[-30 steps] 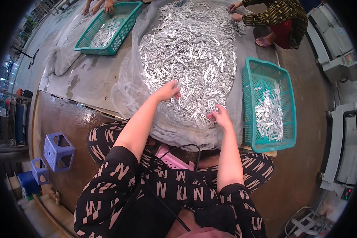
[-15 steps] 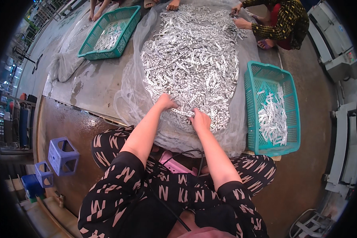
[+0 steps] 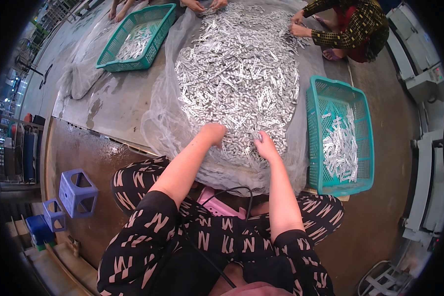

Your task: The person sits on a low stool and sorts small silver fish from a large pile on a net, picking them up by hand and placing them into a green basket. Other workers are also sorting fish nearby.

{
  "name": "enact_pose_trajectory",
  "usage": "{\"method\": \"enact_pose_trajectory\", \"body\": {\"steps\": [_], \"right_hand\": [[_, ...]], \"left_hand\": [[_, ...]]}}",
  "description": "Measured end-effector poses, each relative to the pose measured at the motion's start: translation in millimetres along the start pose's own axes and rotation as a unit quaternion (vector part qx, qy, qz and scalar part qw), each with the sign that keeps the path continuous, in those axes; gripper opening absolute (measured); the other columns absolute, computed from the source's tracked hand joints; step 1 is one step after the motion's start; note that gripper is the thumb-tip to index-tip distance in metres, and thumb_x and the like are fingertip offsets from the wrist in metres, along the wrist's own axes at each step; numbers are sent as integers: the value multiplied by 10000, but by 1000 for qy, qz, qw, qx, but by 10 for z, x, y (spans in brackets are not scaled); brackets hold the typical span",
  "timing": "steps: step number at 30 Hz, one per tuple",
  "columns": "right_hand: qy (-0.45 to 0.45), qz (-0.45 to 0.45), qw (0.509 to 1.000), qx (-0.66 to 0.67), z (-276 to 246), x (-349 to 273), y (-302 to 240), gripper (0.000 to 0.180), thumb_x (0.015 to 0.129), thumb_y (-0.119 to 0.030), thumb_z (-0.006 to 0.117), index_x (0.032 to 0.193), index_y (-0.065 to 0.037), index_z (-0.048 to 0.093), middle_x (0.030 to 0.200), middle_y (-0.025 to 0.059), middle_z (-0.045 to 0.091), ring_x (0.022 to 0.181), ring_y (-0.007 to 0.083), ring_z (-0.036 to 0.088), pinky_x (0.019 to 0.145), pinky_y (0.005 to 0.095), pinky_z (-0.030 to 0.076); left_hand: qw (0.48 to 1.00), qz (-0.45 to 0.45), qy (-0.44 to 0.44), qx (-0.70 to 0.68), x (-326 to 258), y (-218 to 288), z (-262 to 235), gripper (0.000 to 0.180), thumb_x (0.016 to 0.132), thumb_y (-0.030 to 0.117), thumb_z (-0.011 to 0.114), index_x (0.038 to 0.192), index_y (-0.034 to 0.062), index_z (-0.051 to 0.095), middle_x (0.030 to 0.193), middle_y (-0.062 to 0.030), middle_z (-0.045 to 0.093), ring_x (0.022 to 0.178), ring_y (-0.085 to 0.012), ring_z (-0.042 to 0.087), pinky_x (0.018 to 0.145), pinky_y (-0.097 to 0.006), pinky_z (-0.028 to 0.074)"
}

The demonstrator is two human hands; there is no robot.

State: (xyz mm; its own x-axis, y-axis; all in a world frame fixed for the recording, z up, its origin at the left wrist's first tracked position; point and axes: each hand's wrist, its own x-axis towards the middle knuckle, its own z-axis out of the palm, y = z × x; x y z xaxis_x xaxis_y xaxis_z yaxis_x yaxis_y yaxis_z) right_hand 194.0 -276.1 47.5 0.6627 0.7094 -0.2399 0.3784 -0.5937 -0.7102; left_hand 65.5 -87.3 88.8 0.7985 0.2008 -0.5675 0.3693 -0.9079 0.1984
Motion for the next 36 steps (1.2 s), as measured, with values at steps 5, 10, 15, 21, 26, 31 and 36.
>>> {"method": "enact_pose_trajectory", "body": {"steps": [5, 10, 15, 21, 26, 31, 36], "right_hand": [[-7, 88, 994, -66, -43, -14, -276, 449, 667, -223, 617, 1080, -63, 542, 914, 201, 625, 877, 347, 596, 778, 405, 464], [98, 132, 974, -157, -137, -89, -643, 220, 721, -185, 627, 906, -71, 590, 813, 164, 638, 810, 319, 618, 692, 423, 477], [42, 21, 971, -236, -108, -19, -535, 244, 722, -140, 602, 953, -73, 557, 784, 171, 629, 775, 324, 613, 703, 426, 472], [38, -7, 972, -230, 70, 191, -345, 179, 733, -145, 603, 897, -74, 595, 775, 190, 617, 789, 342, 603, 701, 431, 463], [42, -60, 978, -195, -102, 169, -221, 293, 744, -178, 622, 1004, -51, 581, 833, 200, 625, 824, 340, 601, 735, 409, 463], [58, 16, 993, 100, -115, 125, 385, 419, 774, -205, 619, 1101, 35, 511, 950, 218, 612, 910, 329, 588, 801, 366, 449], [-104, 85, 991, 22, -105, -191, 299, 403, 779, -250, 614, 1083, -7, 511, 960, 190, 616, 909, 327, 588, 788, 386, 451]], "left_hand": [[993, 35, 65, -94, 28, -222, 97, 473, 612, 251, 742, 1006, 47, 577, 978, -151, 611, 948, -328, 567, 804, -395, 455], [980, -2, 106, -167, 79, -446, -80, 405, 739, 222, 627, 1064, 12, 510, 1014, -225, 579, 968, -355, 550, 822, -405, 439], [978, -81, 111, -156, 204, -122, 223, 400, 738, 304, 638, 977, -3, 547, 953, -213, 601, 916, -356, 573, 800, -400, 457], [979, -113, 109, -127, 188, -1, 129, 505, 678, 363, 693, 1003, -4, 570, 943, -195, 613, 906, -328, 586, 784, -399, 468], [958, -39, 132, -251, 161, -397, 97, 433, 717, 265, 630, 1061, 13, 551, 950, -187, 619, 885, -311, 594, 764, -385, 469], [888, 12, -7, -460, 151, -425, -23, 350, 756, 229, 575, 1022, 4, 532, 856, -185, 628, 799, -301, 599, 717, -381, 456], [997, -2, -64, -53, 128, -192, 23, 281, 705, 205, 634, 917, 20, 622, 908, -133, 643, 829, -288, 617, 702, -366, 492]]}}
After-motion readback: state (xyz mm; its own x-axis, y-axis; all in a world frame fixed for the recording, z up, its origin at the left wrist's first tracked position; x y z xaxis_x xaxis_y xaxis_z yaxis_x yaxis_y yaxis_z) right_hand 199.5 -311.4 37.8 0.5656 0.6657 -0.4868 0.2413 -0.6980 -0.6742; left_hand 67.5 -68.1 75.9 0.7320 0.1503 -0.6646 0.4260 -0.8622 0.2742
